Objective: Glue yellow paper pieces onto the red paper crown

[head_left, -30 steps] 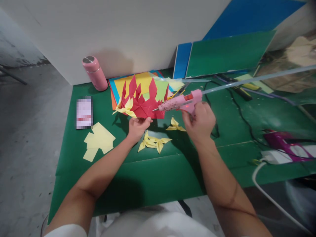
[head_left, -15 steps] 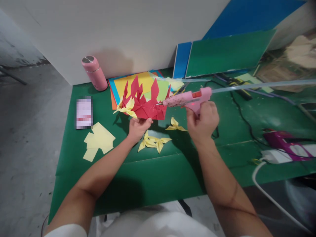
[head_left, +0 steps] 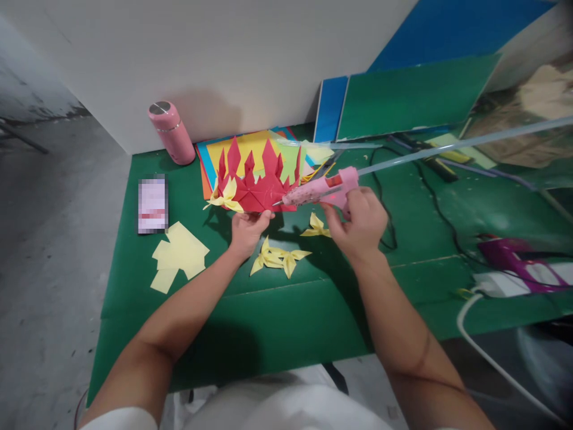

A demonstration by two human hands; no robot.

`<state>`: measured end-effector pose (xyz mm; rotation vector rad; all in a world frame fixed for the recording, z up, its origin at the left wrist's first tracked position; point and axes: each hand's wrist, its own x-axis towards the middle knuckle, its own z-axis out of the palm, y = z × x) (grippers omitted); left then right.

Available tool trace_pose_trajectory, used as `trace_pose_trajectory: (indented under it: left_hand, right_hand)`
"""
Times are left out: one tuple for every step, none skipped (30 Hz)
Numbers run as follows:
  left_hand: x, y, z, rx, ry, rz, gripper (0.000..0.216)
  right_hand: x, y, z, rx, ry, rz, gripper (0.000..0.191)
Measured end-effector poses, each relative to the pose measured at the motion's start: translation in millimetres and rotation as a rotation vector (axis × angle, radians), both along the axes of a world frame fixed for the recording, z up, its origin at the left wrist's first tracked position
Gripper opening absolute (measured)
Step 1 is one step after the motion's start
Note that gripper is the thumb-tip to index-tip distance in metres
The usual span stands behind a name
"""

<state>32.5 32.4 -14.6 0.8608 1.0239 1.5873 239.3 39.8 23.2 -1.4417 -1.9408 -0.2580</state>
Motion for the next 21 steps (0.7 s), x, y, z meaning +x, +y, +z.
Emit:
trace_pose_trajectory:
  left_hand:
    - [0.2, 0.0, 0.2, 0.006, -0.011, 0.004, 0.029]
    - [0.6, 0.0, 0.6, 0.012, -0.024, 0.005, 0.029]
    - [1.0, 0.1, 1.0, 0.016, -0.040, 0.010, 0.030]
    - [1.5, 0.1, 1.7, 0.017, -0.057, 0.017, 0.030]
    - [1.9, 0.1, 2.4, 0.016, -0.071, 0.023, 0.031]
    - [2.3, 0.1, 3.0, 0.014, -0.080, 0.023, 0.031]
    - [2.5, 0.1, 3.6, 0.012, -0.086, 0.026, 0.032]
    - [2.5, 0.0, 4.0, 0.012, -0.087, 0.030, 0.033]
    - [2.3, -0.1, 4.2, 0.013, -0.082, 0.028, 0.033]
    - [1.9, -0.3, 4.0, 0.015, -0.072, 0.022, 0.033]
    - [1.4, -0.6, 3.6, 0.018, -0.058, 0.014, 0.032]
    - [0.7, -0.9, 2.9, 0.021, -0.044, 0.004, 0.031]
    - [0.1, -1.2, 2.1, 0.022, -0.030, -0.009, 0.030]
    - [-0.5, -1.5, 1.4, 0.023, -0.019, -0.016, 0.028]
    - [-1.0, -1.7, 0.8, 0.022, -0.010, -0.020, 0.027]
    - [-1.4, -1.9, 0.5, 0.020, -0.003, -0.019, 0.026]
    - [-1.5, -1.9, 0.5, 0.015, 0.005, -0.013, 0.026]
    - [-1.4, -1.9, 0.8, 0.008, 0.013, -0.008, 0.026]
    - [-1.1, -1.8, 1.5, 0.001, 0.019, -0.006, 0.026]
    - [-0.6, -1.6, 2.5, -0.005, 0.021, -0.003, 0.026]
    - [0.1, -1.4, 3.6, -0.011, 0.016, 0.001, 0.027]
  right_hand:
    - [-0.2, -0.1, 0.6, -0.002, -0.001, -0.006, 0.020]
    - [-0.1, 0.0, 1.0, -0.003, -0.002, -0.012, 0.019]
    - [0.2, 0.1, 1.1, -0.005, -0.003, -0.018, 0.019]
    - [0.7, 0.2, 1.1, -0.008, -0.004, -0.025, 0.019]
    - [1.3, 0.3, 1.0, -0.011, -0.004, -0.033, 0.019]
    - [2.0, 0.4, 0.8, -0.016, -0.003, -0.040, 0.020]
    - [2.7, 0.4, 0.8, -0.024, -0.002, -0.049, 0.021]
    - [3.2, 0.3, 1.0, -0.034, 0.000, -0.059, 0.021]
    - [3.5, 0.1, 1.3, -0.046, 0.003, -0.068, 0.022]
    - [3.7, -0.2, 1.9, -0.056, 0.007, -0.075, 0.022]
    - [3.7, -0.5, 2.6, -0.061, 0.014, -0.081, 0.023]
    - [3.7, -0.9, 3.3, -0.060, 0.021, -0.086, 0.023]
    - [3.5, -1.2, 3.9, -0.055, 0.029, -0.087, 0.023]
    - [3.5, -1.3, 4.2, -0.045, 0.036, -0.087, 0.023]
    - [3.6, -1.4, 4.2, -0.033, 0.043, -0.087, 0.023]
    - [3.8, -1.2, 3.8, -0.023, 0.048, -0.088, 0.024]
    - [4.2, -1.0, 2.9, -0.015, 0.052, -0.092, 0.024]
    - [4.7, -0.6, 1.8, -0.008, 0.055, -0.097, 0.025]
    - [5.3, -0.2, 0.5, 0.000, 0.058, -0.104, 0.026]
    - [5.8, 0.2, -0.9, 0.012, 0.060, -0.110, 0.027]
    - [6.1, 0.5, -2.1, 0.028, 0.059, -0.116, 0.028]
